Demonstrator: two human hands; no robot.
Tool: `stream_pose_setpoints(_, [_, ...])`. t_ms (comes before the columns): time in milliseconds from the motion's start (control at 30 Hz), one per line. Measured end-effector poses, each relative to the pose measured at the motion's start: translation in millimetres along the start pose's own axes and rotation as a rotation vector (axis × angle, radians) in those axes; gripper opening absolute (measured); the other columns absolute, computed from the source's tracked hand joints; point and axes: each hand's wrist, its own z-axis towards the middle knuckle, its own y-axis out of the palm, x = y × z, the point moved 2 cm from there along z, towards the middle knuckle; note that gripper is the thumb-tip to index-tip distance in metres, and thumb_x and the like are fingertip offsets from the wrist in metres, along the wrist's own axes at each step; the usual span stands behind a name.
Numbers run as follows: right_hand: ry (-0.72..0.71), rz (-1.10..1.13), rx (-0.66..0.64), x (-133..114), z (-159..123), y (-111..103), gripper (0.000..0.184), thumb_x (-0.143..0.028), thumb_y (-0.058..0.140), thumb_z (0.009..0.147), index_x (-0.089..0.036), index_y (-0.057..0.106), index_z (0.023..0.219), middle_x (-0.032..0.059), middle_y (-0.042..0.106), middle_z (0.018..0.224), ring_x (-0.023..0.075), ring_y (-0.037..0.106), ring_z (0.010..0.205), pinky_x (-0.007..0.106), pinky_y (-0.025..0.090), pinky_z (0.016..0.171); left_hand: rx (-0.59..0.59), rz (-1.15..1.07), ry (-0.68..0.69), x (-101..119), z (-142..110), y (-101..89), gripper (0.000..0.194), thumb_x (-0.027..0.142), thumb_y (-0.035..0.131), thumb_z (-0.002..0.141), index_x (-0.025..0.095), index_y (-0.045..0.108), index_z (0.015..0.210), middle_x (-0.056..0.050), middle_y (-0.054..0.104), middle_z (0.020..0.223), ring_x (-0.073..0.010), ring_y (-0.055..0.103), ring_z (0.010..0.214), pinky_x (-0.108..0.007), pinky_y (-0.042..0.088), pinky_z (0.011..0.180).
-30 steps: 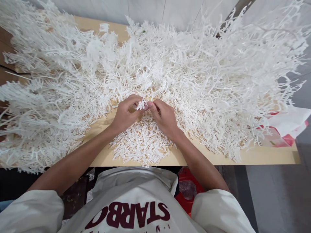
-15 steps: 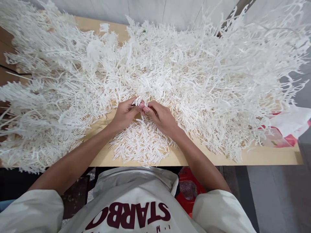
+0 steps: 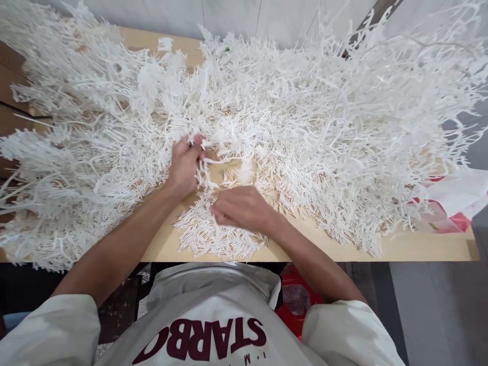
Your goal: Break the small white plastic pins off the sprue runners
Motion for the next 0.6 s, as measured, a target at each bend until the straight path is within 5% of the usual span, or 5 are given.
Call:
stream_pose_setpoints(100, [-0.073,0.031,0.009,-6.3,1.7,-2.2,0.014,-0.021,0.049,0.091,-0.021,0.054,0.077,-0.0047,0.06,0.065,0.0061,0.052,0.058,0.021,0.041,0.052,0.049,0.07,0.046,0.2,9.9,-6.5,0.038,0.055,0.049,0.086,0.019,0.05,0.074,0.005,0.05,0.056,-0.0038,0.044,0.044,-0.018,0.036,0.042])
stream_pose_setpoints(200, [0.252,0.004,0.112,10.9,1.0,-7.3,0.007,-0.023,0.052,0.09,-0.021,0.057,0.095,-0.0018,0.066,0.08,0.0059,0.056,0.063,0.02,0.043,0.053,-0.022,0.197,0.141,3.8,9.7,-6.0,0.038,0.055,0.054,0.083,0.018,0.052,0.073,0.004,0.057,0.061,-0.0043,0.046,0.048,-0.018,0.036,0.045])
stream_pose_setpoints(333, [0.67,0.04,0.096,30.5,-1.8,-6.3,0.03,-0.041,0.053,0.089,-0.025,0.056,0.114,0.0008,0.064,0.099,0.0055,0.051,0.059,0.022,0.044,0.056,-0.006,0.375,0.289,8.2,1.7,-2.0,0.032,0.05,0.059,0.081,0.019,0.058,0.075,0.003,0.061,0.064,-0.0062,0.05,0.054,-0.02,0.038,0.049])
stream_pose_setpoints(467, [0.799,0.13,0.164,29.4,-0.2,-3.0,0.03,-0.051,0.055,0.084,-0.024,0.057,0.097,-0.0033,0.059,0.076,0.0061,0.045,0.054,0.022,0.039,0.055,-0.062,0.598,0.579,8.4,-6.2,3.0,0.025,0.043,0.056,0.086,0.019,0.063,0.084,0.0,0.068,0.082,-0.0109,0.06,0.075,-0.024,0.046,0.069])
stream_pose_setpoints(600, [0.855,0.162,0.145,31.0,1.0,-2.4,0.031,-0.051,0.051,0.087,-0.021,0.054,0.078,-0.0044,0.052,0.064,0.0067,0.043,0.055,0.023,0.033,0.054,-0.155,0.739,0.827,5.1,-11.0,6.4,0.017,0.033,0.051,0.091,0.02,0.062,0.091,0.0,0.065,0.077,-0.0119,0.057,0.074,-0.027,0.044,0.072])
